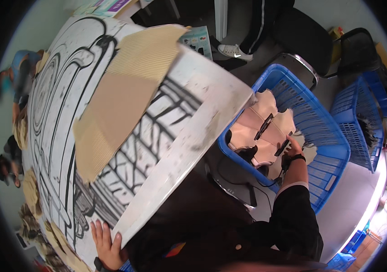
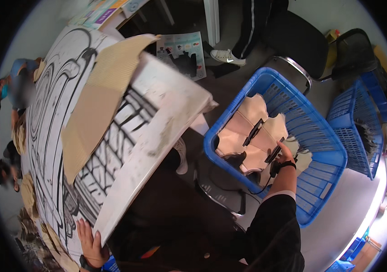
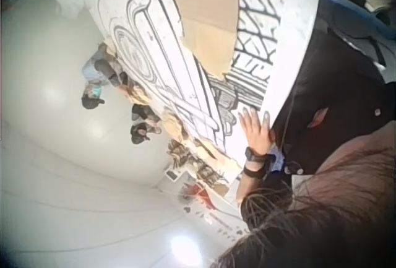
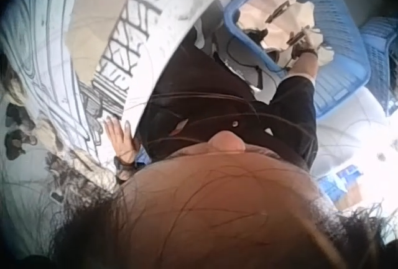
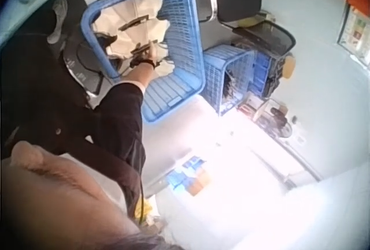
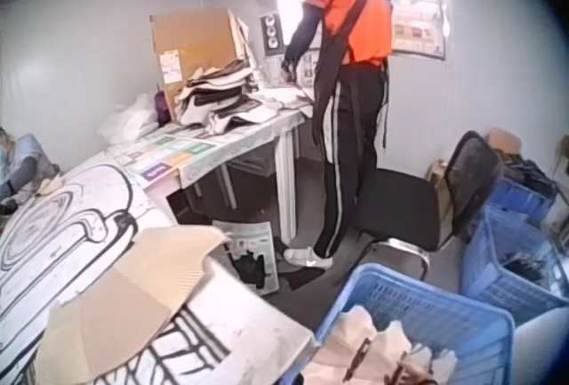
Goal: The recorder inspects and sorts padded fabric shoe upper components, checking their quality and placing them into a blue storage bin.
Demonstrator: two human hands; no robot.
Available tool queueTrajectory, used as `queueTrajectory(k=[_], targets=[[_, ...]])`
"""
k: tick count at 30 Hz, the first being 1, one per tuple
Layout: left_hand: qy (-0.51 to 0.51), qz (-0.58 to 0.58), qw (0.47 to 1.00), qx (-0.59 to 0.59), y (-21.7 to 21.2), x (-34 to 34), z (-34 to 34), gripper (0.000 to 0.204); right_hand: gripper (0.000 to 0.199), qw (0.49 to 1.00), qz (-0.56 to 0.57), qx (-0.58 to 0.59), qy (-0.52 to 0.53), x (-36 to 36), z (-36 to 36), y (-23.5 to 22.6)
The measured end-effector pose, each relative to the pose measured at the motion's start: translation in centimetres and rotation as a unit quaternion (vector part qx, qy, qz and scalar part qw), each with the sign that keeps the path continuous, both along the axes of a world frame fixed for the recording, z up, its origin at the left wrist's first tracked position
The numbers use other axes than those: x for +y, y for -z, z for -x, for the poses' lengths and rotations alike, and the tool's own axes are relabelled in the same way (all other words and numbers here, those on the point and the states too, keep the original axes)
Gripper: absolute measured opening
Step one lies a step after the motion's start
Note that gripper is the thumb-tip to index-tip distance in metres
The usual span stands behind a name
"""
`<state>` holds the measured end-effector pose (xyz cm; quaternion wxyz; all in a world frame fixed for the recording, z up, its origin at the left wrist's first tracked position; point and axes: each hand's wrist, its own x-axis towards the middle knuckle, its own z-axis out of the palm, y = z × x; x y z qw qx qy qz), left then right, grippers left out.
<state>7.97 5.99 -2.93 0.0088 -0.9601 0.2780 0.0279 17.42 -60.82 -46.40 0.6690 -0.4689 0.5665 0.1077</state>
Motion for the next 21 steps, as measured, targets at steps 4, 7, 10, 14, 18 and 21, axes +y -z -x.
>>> queueTrajectory(k=[4,7,10,14,18,21], targets=[[0.039,0.014,0.999,-0.027,0.4,0.5,0.1,0.043,0.091,0.998,-0.065,-0.009,0.009,-0.1,0.7,3.1],[0.043,-0.018,0.999,-0.028,0.5,1.1,0.3,0.046,0.090,0.998,-0.054,0.011,0.019,0.4,1.0,6.2],[-0.005,-0.030,0.998,0.060,0.1,2.1,1.2,0.071,0.098,0.984,-0.143,-0.075,0.075,0.9,1.5,8.6],[-0.014,-0.040,0.997,0.068,-0.1,3.9,2.6,0.069,0.098,0.971,-0.177,-0.104,0.119,1.2,2.0,10.2],[-0.020,-0.054,0.997,0.045,0.2,4.9,3.6,0.069,0.094,0.976,-0.171,-0.089,0.100,1.3,1.8,10.6],[-0.008,-0.049,0.998,0.028,0.3,5.2,4.0,0.072,0.093,0.985,-0.129,-0.095,0.059,1.6,1.3,10.6]])
